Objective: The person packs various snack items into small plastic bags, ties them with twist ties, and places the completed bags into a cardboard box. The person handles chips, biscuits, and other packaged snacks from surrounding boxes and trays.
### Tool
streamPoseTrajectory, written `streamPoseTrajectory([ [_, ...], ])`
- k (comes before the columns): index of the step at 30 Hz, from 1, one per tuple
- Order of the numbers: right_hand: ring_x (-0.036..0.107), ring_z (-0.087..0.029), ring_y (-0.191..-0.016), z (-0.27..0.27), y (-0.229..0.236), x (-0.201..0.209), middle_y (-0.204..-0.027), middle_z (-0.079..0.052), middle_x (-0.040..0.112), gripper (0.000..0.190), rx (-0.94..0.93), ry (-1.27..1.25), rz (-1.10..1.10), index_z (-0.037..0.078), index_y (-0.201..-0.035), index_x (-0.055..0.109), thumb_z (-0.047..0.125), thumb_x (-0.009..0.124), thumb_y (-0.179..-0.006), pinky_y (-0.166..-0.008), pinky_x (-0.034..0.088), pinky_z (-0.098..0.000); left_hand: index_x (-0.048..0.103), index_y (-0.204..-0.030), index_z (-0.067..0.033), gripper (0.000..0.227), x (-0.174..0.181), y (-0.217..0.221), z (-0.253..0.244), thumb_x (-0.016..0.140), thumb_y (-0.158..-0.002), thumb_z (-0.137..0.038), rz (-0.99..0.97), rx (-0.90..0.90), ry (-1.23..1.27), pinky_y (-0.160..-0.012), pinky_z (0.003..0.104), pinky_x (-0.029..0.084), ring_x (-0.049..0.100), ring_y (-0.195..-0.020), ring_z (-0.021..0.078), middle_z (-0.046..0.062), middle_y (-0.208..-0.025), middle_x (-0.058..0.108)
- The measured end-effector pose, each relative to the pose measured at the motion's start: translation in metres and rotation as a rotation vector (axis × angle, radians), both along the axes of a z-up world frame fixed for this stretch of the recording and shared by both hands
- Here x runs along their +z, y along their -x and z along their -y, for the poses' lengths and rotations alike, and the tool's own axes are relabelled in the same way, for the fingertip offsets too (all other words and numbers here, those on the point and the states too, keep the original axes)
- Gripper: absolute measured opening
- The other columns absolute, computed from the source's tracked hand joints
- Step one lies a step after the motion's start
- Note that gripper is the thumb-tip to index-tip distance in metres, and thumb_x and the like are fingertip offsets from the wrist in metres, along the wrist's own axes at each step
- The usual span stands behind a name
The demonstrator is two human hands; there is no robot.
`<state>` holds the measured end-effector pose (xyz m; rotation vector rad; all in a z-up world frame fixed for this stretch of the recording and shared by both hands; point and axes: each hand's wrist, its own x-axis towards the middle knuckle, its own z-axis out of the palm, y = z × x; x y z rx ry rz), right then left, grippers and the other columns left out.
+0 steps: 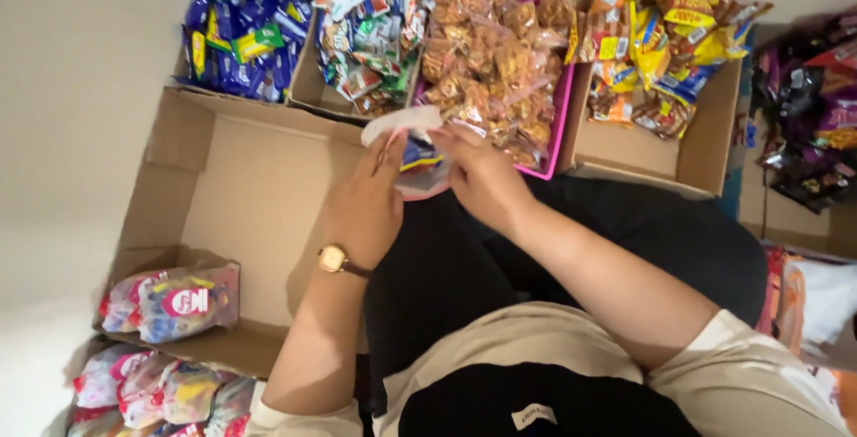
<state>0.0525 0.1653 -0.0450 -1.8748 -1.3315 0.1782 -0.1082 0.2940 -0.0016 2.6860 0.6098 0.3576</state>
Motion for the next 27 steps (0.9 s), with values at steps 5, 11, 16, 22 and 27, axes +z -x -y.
streamPoseTrajectory([
  [5,0.064,-0.043,-0.118,-0.018,0.006,-0.047,-0.133,-0.020,0.064,0.049,-0.015,0.142,-0.107,0.010,-0.133,0.068,0.000,0.060,-0.085,-0.099,0.055,-0.0469,0.080,-0.115,-0.0233,0.029,-0.020,0.002,-0.063,0.073,-0.090,-0.034,0.276,-0.016,-0.199,-0.094,0.048,0.052,0.066,-0.118,0.0422,0.021,-0.151,0.051],
  [11,0.067,-0.039,-0.115,-0.016,0.014,-0.056,-0.128,-0.013,0.066,0.042,-0.076,0.063,-0.190,0.015,-0.122,0.074,0.000,0.063,-0.084,-0.095,0.057,-0.0416,0.068,-0.134,-0.0184,0.042,-0.144,-0.063,-0.168,0.073,-0.092,-0.020,0.271,0.108,0.081,-0.101,0.044,0.051,0.065,-0.121,0.0318,0.009,-0.138,0.058],
  [16,0.069,-0.037,-0.112,-0.021,0.024,-0.034,-0.124,-0.013,0.067,0.041,-0.101,0.007,-0.242,0.013,-0.121,0.075,-0.002,0.066,-0.084,-0.092,0.058,-0.0409,0.044,-0.154,-0.0077,0.076,-0.201,-0.132,-0.197,0.074,-0.085,-0.011,-0.117,-0.104,0.036,-0.112,0.052,0.045,0.048,-0.139,0.0414,0.021,-0.155,0.045],
  [22,0.069,-0.035,-0.113,-0.023,0.024,-0.026,-0.126,-0.012,0.065,0.046,-0.105,-0.033,-0.294,0.011,-0.126,0.072,-0.004,0.068,-0.083,-0.094,0.057,-0.0412,0.021,-0.165,-0.0221,0.084,-0.243,-0.175,-0.219,0.067,-0.094,-0.015,-0.455,-0.041,-0.017,-0.115,0.060,0.037,0.029,-0.150,0.0373,0.008,-0.167,0.028],
  [27,0.069,-0.034,-0.112,-0.023,0.020,-0.021,-0.127,-0.011,0.064,0.049,-0.086,0.004,-0.285,0.011,-0.129,0.070,-0.005,0.068,-0.083,-0.093,0.057,-0.0409,0.052,-0.147,-0.0398,0.041,-0.266,-0.176,-0.224,0.045,-0.108,-0.030,-0.482,0.032,-0.147,-0.110,0.059,0.034,0.043,-0.137,0.0298,-0.002,-0.157,0.046],
])
